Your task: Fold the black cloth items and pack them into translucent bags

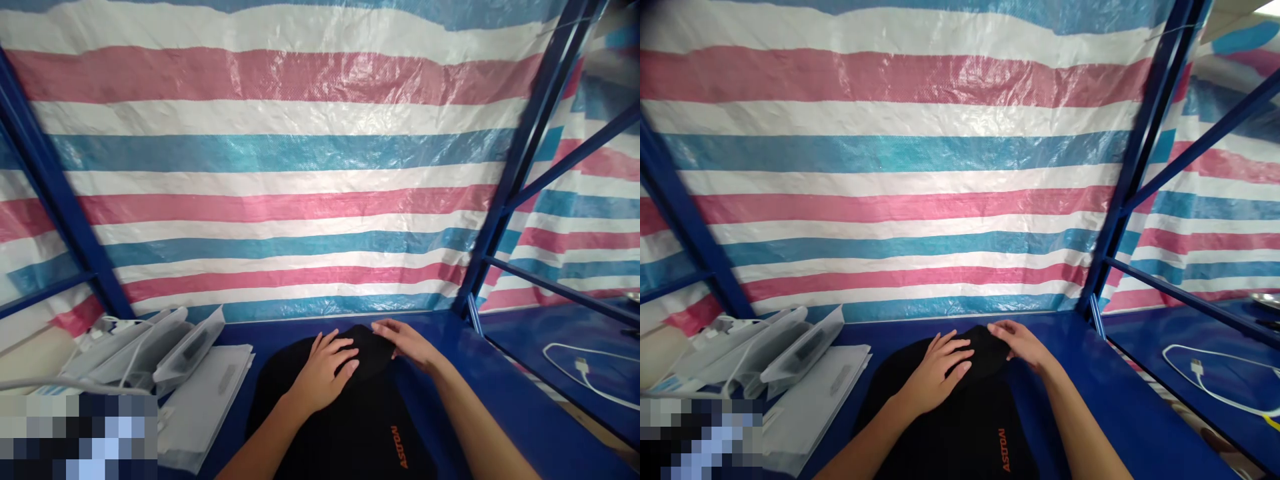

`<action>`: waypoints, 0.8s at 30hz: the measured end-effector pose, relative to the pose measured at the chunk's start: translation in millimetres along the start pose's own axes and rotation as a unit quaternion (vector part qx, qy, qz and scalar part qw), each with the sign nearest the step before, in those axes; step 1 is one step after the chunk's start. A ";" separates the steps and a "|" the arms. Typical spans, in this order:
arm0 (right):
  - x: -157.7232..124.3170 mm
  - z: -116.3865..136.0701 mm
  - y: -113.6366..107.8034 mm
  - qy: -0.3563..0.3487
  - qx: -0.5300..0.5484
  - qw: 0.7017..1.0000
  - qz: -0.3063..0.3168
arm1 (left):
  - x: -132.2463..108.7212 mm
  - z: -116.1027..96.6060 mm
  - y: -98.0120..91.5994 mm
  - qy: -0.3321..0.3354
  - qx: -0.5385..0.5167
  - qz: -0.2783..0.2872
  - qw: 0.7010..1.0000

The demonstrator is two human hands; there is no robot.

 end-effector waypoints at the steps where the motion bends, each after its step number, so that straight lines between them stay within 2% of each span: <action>1: -0.4 -2.1 1.6 -0.013 -0.050 0.999 0.008 | -0.6 -0.4 0.8 0.001 0.005 0.007 1.000; 3: 0.3 -9.1 2.1 -0.022 -0.123 0.992 0.019 | -1.9 -1.8 1.0 0.007 0.009 0.017 1.000; 8: 2.8 -16.8 -2.6 -0.050 -0.219 0.974 0.031 | -7.3 -9.4 -2.5 0.045 0.021 0.025 0.998; 12: 3.3 -10.1 -0.2 -0.091 -0.222 0.970 0.032 | -8.4 -9.1 -2.4 0.038 0.020 0.014 0.999; 15: 1.7 5.1 2.0 -0.160 -0.216 0.963 -0.010 | -6.9 -1.5 -1.2 0.011 0.009 -0.021 1.000; 19: -6.0 26.1 5.2 -0.234 -0.222 0.942 -0.089 | -6.2 8.9 -5.5 -0.002 0.000 -0.109 0.994; 21: -11.1 35.0 7.5 -0.261 -0.193 0.940 -0.109 | -6.7 15.4 -8.7 -0.021 -0.018 -0.149 0.989; 24: -17.9 44.4 7.6 -0.280 -0.134 0.941 -0.135 | -7.3 24.6 -9.8 -0.047 -0.050 -0.179 0.981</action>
Point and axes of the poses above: each hand's wrist, its own x-axis towards the middle knuckle, its own y-axis out of the palm, z = x × y, the point moved 7 cm from there along x, towards the middle knuckle, and after that the axes turned 8 degrees about -z, right-handed, at the moved point
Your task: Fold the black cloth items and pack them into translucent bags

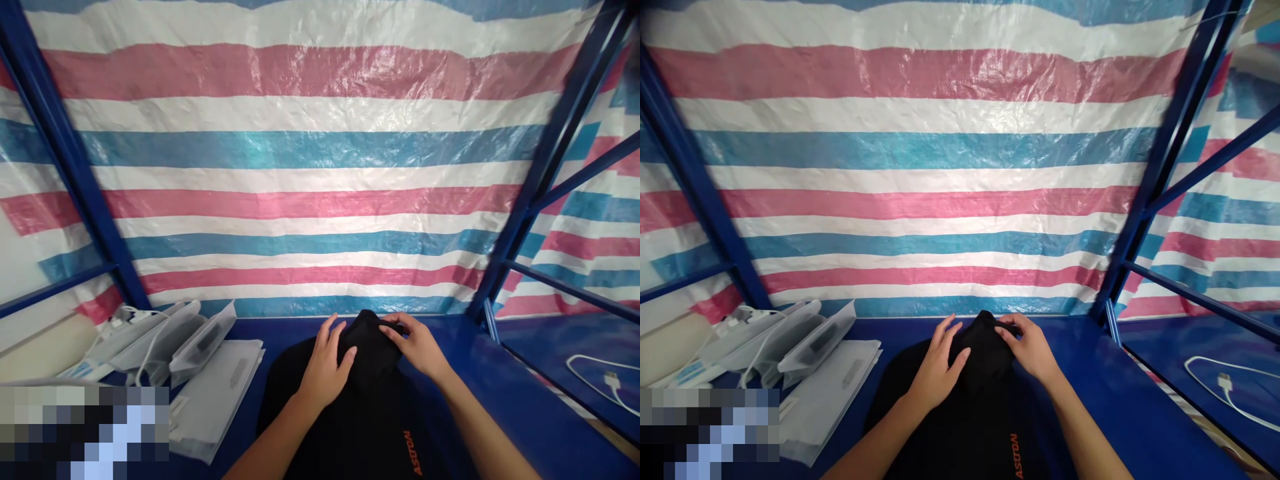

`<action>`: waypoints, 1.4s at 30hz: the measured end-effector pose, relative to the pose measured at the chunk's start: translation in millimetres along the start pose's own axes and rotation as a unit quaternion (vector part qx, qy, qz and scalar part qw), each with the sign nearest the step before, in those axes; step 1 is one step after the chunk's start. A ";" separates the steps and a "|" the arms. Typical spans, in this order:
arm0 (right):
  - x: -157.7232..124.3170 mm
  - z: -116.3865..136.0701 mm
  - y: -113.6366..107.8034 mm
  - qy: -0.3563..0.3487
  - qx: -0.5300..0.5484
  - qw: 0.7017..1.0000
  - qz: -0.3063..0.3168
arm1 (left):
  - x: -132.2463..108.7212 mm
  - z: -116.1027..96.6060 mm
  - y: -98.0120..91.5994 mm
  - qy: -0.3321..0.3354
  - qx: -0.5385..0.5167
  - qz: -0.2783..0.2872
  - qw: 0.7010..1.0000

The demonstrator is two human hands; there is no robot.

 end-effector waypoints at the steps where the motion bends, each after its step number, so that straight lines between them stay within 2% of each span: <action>1: -0.5 2.3 -0.6 0.007 0.021 1.000 -0.008 | 0.0 3.1 0.4 -0.010 -0.011 -0.003 1.000; 6: -6.7 11.6 6.1 0.071 0.134 0.988 0.000 | -0.4 21.6 4.8 -0.089 -0.068 0.012 0.994; 10: -8.3 10.5 11.0 0.101 0.150 0.984 0.003 | -1.1 27.5 8.9 -0.131 -0.091 0.052 0.986; 12: -6.9 1.3 11.2 0.103 0.122 0.987 0.007 | -0.7 27.1 7.0 -0.136 -0.085 0.040 0.986; 15: -5.3 -21.8 8.6 0.086 -0.009 0.996 0.017 | -0.2 22.6 5.5 -0.118 -0.069 0.029 0.990; 18: -7.5 -46.7 7.0 0.079 -0.160 0.983 0.041 | -0.4 17.5 6.6 -0.097 -0.046 0.036 0.994; 20: -10.3 -57.2 7.4 0.087 -0.200 0.974 0.060 | -1.1 17.2 6.9 -0.097 -0.004 0.037 0.995; 23: -13.1 -61.1 8.6 0.098 -0.213 0.969 0.082 | -2.4 18.2 8.3 -0.090 0.080 0.043 0.992; 26: -13.0 -59.1 9.6 0.097 -0.218 0.966 0.095 | -3.1 18.6 10.6 -0.074 0.099 0.050 0.991; 31: -11.1 -59.4 12.3 0.091 -0.219 0.967 0.091 | -4.1 20.2 7.2 -0.107 0.043 0.039 0.993; 36: -10.6 -53.0 18.7 0.073 -0.203 0.974 0.067 | -1.9 11.2 4.3 -0.141 -0.069 0.021 0.987; 38: -11.0 -46.0 21.9 0.064 -0.182 0.979 0.064 | -1.6 12.0 8.2 -0.189 -0.163 0.024 0.968; 39: -11.2 -41.7 23.4 0.058 -0.171 0.981 0.065 | -2.7 14.5 12.0 -0.233 -0.226 0.028 0.945; 42: -12.6 -28.2 28.1 0.040 -0.144 0.985 0.082 | -8.9 18.8 24.7 -0.369 -0.415 0.032 0.831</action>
Point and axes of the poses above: each hand's wrist, its own x-axis towards the middle knuckle, its own y-axis out of the palm, z = x × y, the point moved 7 cm from there along x, towards the middle knuckle, and after that the axes turned 8 degrees about -z, right-handed, at the moved point
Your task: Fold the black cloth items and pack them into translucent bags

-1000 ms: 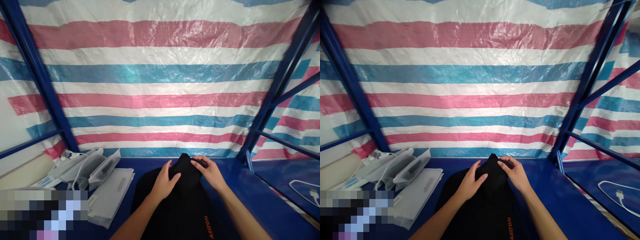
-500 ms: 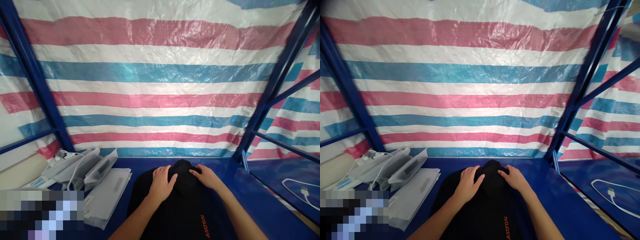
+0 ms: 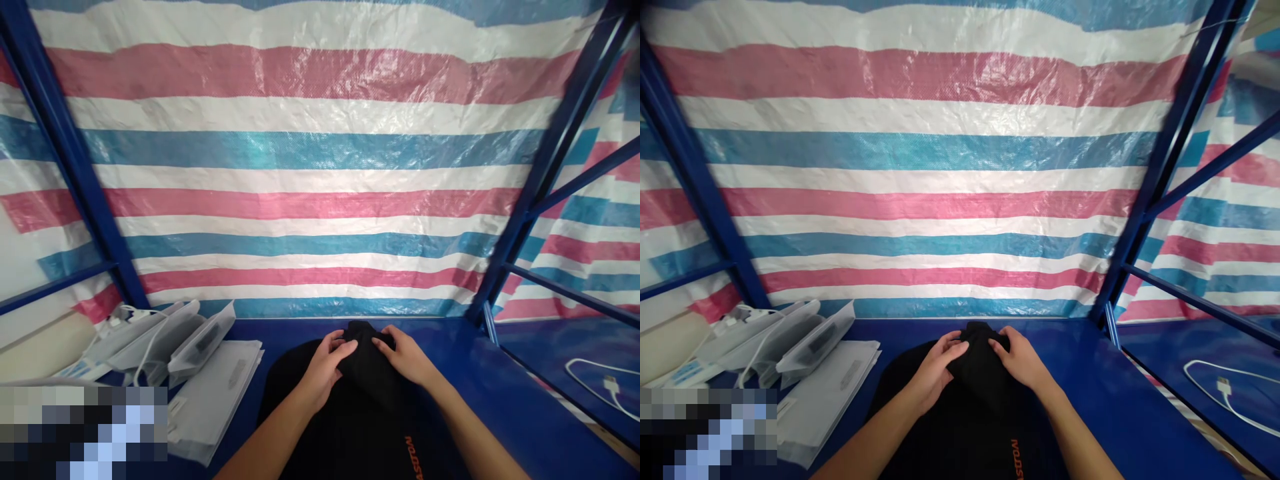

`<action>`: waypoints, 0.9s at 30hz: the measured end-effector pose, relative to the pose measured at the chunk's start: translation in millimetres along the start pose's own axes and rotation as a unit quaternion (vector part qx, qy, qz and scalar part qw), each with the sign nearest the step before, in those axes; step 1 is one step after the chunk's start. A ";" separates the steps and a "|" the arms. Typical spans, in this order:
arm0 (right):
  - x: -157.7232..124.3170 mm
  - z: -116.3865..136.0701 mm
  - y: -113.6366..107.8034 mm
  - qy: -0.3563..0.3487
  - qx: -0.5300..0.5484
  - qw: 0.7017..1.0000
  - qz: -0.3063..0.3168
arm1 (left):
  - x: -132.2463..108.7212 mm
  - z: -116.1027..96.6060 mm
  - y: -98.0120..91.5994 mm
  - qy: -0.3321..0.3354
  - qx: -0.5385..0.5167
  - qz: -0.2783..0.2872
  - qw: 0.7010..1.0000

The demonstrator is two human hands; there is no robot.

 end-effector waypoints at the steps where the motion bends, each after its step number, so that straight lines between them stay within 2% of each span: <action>1: -0.9 4.7 1.0 -0.009 0.009 1.000 0.011 | -0.7 2.3 2.4 -0.035 -0.049 0.008 0.998; 4: -4.3 17.5 5.4 -0.038 0.040 0.997 0.048 | -4.3 1.2 7.3 -0.079 -0.105 0.029 0.991; 9: -8.9 36.6 6.7 -0.081 0.093 0.991 0.053 | -8.9 -2.6 11.2 -0.101 -0.083 0.080 0.988; 13: -12.6 52.2 4.3 -0.107 0.139 0.983 0.052 | -6.1 -9.6 5.4 -0.051 -0.037 0.075 0.995; 22: -19.9 50.3 16.9 -0.009 0.215 0.965 0.148 | 5.2 -16.1 -16.4 0.018 0.054 0.000 0.998; 25: -20.3 50.2 14.4 0.022 0.229 0.957 0.174 | 4.5 -23.9 -15.3 0.042 0.060 0.012 0.997; 27: -19.9 52.7 11.2 0.027 0.232 0.955 0.183 | 0.9 -34.2 -11.4 0.085 0.092 0.026 0.992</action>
Point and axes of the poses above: each hand's wrist, its own x-axis towards the middle knuckle, its own y-axis out of the palm, z = x × y, the point moved 7 cm from there along x, towards the middle knuckle, and after that the axes turned 8 degrees about -z, right-handed, at the moved point
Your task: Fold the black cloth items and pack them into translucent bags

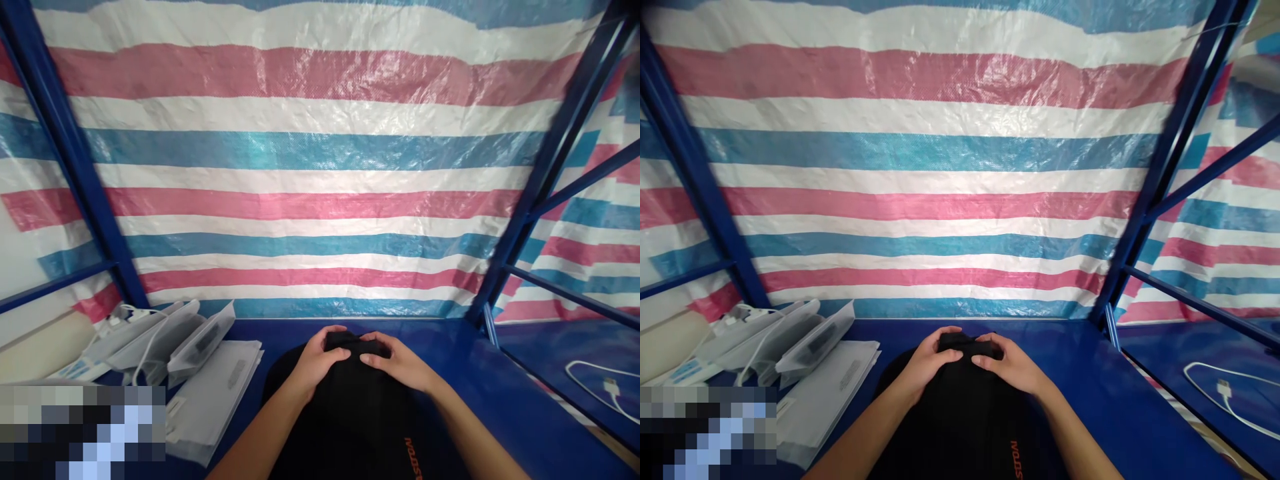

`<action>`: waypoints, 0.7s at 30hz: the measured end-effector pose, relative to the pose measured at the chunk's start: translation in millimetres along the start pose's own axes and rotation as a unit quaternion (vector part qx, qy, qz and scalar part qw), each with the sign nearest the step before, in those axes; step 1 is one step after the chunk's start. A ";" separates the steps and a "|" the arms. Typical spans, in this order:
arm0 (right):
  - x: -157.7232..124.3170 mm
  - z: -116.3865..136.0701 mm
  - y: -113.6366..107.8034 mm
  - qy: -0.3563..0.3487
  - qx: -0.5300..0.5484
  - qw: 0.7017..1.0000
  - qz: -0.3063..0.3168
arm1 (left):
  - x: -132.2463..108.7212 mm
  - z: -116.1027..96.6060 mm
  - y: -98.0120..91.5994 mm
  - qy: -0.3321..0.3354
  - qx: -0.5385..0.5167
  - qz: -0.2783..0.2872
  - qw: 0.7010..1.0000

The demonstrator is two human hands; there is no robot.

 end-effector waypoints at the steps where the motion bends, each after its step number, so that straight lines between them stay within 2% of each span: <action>1: -0.2 2.0 -1.3 -0.001 -0.004 1.000 -0.004 | -1.7 -8.0 1.1 0.036 0.027 0.003 0.999; 3: -0.9 7.1 -7.7 -0.020 -0.031 0.998 -0.054 | -8.2 -27.7 3.8 0.134 0.091 0.001 0.987; 5: -5.6 19.0 -18.2 -0.094 -0.080 0.980 -0.154 | -19.9 -49.2 8.0 0.254 0.159 -0.002 0.954; 6: -11.0 27.6 -22.6 -0.152 -0.105 0.960 -0.209 | -27.5 -59.2 10.7 0.320 0.195 -0.003 0.927; 8: -26.5 45.6 -25.2 -0.283 -0.138 0.903 -0.292 | -44.0 -74.3 16.2 0.449 0.265 -0.012 0.853; 10: -38.3 56.6 -20.1 -0.378 -0.155 0.857 -0.314 | -55.6 -78.6 19.7 0.538 0.318 -0.031 0.780; 11: -39.4 58.7 -15.7 -0.400 -0.166 0.849 -0.302 | -56.8 -76.3 20.8 0.555 0.341 -0.040 0.757; 12: -37.1 58.7 -10.7 -0.404 -0.181 0.852 -0.279 | -54.5 -71.1 21.7 0.552 0.367 -0.044 0.747; 14: -26.1 52.8 0.4 -0.371 -0.220 0.878 -0.206 | -42.8 -53.5 22.9 0.498 0.430 -0.038 0.752; 18: -8.4 30.8 17.9 -0.280 -0.253 0.924 -0.057 | -25.5 -13.1 25.0 0.383 0.524 0.028 0.760; 21: -2.7 16.3 14.1 -0.207 -0.216 0.954 -0.026 | -22.9 -1.8 23.2 0.355 0.530 0.056 0.768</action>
Point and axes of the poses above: each hand's wrist, its own x-axis towards the middle knuckle, its own y-axis out of the palm, z = x × y, the point moved 7 cm from there along x, towards the middle knuckle, and after that the axes turned 8 degrees about -z, right-handed, at the moved point
